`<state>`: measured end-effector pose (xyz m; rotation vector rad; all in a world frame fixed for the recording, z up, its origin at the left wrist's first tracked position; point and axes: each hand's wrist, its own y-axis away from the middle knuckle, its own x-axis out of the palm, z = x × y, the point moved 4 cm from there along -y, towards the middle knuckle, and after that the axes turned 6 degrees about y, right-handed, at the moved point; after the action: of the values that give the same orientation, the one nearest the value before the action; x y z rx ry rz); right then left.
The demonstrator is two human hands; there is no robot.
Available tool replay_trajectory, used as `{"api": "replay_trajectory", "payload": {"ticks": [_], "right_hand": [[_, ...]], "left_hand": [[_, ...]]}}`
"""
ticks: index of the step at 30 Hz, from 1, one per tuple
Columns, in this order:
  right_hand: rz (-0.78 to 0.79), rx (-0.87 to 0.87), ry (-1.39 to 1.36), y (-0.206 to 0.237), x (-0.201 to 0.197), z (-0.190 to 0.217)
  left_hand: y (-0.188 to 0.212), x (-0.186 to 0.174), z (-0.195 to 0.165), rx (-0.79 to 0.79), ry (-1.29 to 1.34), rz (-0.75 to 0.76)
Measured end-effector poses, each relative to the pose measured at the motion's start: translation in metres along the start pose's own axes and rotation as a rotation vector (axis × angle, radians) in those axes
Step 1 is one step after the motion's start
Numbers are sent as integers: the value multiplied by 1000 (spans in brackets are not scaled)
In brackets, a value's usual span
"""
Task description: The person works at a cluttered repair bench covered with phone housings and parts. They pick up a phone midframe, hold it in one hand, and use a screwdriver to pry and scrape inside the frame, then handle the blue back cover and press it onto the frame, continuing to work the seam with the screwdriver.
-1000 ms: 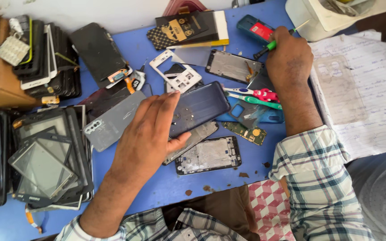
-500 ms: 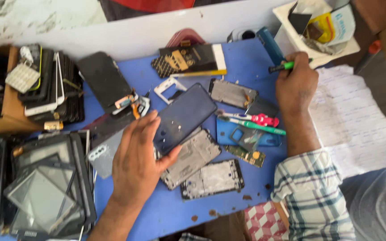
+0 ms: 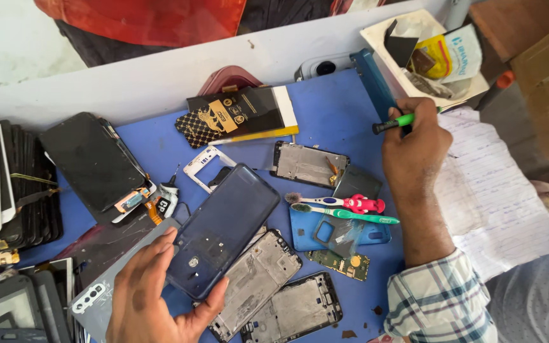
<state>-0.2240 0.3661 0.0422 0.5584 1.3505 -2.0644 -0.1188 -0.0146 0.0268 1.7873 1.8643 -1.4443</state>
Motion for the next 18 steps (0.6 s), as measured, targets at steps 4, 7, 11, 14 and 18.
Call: {"api": "replay_trajectory", "payload": {"ticks": [4, 7, 11, 14, 18], "right_hand": [[19, 23, -30, 0, 1, -1], [33, 38, -13, -1, 3, 1], [29, 8, -8, 0, 2, 5], [35, 28, -16, 1, 1, 6], [24, 28, -29, 0, -2, 8]], "left_hand": [[6, 5, 9, -18, 97, 13], [6, 5, 10, -38, 83, 10], [2, 1, 5, -46, 95, -38], [2, 0, 1, -107, 129, -56], [2, 2, 1, -145, 118, -20]]}}
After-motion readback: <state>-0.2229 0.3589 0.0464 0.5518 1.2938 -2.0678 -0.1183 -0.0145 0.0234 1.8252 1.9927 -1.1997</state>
